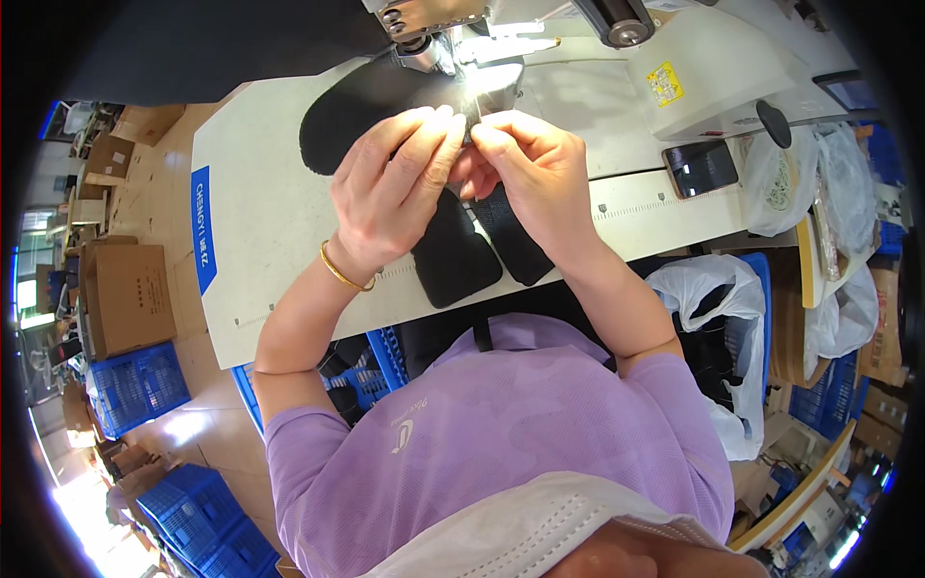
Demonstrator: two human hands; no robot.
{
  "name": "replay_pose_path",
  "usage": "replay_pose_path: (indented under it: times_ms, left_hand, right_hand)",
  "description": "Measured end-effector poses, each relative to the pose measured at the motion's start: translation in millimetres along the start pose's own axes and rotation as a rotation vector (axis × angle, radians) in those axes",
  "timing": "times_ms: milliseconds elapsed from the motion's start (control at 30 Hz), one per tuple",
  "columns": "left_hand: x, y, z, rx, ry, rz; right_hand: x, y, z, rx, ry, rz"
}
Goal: The person sews fabric shoe pieces using a sewing machine, unloads stacks of shoe parts from a crate and a plastic bag onto the table, and sews the fabric shoe pieces using the sewing machine.
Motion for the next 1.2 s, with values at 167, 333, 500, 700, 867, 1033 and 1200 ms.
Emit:
replay_pose_path:
  times_ms: [167, 333, 500, 700, 867, 1033, 1200]
  left_hand:
    - [5, 2, -14, 0.035, 0.031, 0.015]
    - [11, 5, -25, 0.042, 0.029, 0.019]
    - [19, 5, -31, 0.024, 0.040, 0.021]
    - [20, 8, -31, -0.006, 0.044, 0.028]
    - [15, 14, -22, -0.092, 0.058, -0.060]
    - [15, 12, -22, -0.175, -0.040, -0.094]
    - [3, -3, -56, -0.011, 0.004, -0.205]
  right_hand:
    - [3, 11, 3, -0.024, 0.014, -0.007]
    - [2, 10, 4, -0.026, 0.025, 0.035]
    - [-2, 3, 5, -0.012, -0.023, 0.014]
    - [-2, 0, 6, 0.001, -0.021, -0.013]
    - [0, -1, 9, 0.025, 0.002, -0.025]
    - [-1, -3, 14, 0.036, 0.013, -0.046]
    - [-4, -5, 12, 0.086, -0.029, -0.044]
Point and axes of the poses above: each hand's wrist, its own y-axis towards the middle knuckle, its own x-axis out of the palm, z = x × y, the point moved 3 cm from there along y, towards the middle knuckle, and after that the axes turned 10 degrees about -z, right-handed, at the moved point
